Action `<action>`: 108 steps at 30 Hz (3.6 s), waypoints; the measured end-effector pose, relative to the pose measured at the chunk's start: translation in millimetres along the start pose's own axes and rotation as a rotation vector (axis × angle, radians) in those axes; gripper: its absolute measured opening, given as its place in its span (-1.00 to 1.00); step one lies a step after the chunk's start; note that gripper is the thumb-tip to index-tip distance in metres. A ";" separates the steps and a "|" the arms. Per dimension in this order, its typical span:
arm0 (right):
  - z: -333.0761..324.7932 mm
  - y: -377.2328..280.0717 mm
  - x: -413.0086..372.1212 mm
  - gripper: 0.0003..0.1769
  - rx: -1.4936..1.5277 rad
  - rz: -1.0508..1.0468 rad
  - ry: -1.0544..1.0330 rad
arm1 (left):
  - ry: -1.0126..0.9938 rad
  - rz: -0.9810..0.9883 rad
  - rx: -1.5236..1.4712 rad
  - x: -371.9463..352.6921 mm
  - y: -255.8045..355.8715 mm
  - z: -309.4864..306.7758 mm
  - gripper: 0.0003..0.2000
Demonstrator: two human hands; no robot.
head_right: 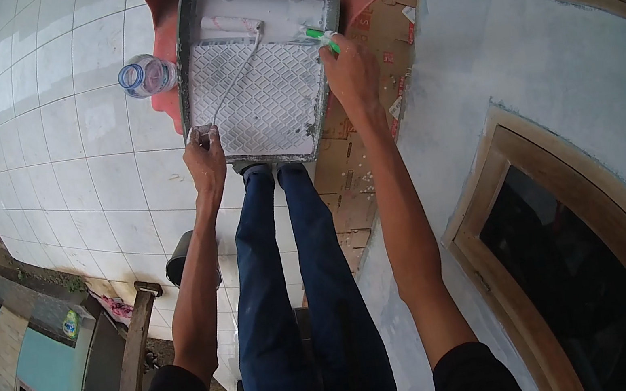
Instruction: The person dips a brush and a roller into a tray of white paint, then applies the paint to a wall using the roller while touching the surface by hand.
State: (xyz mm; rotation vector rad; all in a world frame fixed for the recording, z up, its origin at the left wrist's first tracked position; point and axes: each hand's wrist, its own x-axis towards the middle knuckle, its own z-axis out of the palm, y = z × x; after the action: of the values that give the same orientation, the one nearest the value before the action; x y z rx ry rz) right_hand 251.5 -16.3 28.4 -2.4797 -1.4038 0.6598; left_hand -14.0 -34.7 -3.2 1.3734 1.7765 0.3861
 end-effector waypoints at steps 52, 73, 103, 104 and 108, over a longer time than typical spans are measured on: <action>52.6 -29.1 72.1 -0.63 0.485 -0.043 0.077 | -0.104 -0.043 -0.105 -27.2 -19.9 -10.8 -0.76; 12.6 -7.3 32.8 -0.65 0.147 0.081 0.244 | -0.068 -0.020 -0.165 -25.1 -18.9 -10.8 -0.76; 30.6 -31.5 32.5 -0.59 0.356 0.078 0.191 | -0.051 -0.033 -0.160 -26.7 -19.4 -7.9 -0.74; 38.0 -42.0 38.5 -0.58 0.367 0.032 0.188 | -0.053 -0.027 -0.161 -27.1 -22.8 -7.3 -0.74; 65.5 -72.4 59.6 -0.58 0.425 -0.037 0.068 | -0.052 -0.023 -0.162 -28.9 -21.2 -8.6 -0.75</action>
State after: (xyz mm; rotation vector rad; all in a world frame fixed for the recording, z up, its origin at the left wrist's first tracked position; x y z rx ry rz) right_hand 191.8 70.2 -16.7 -2.1180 -1.1409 0.7670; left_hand -32.9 -66.3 0.0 1.2371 1.6788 0.4672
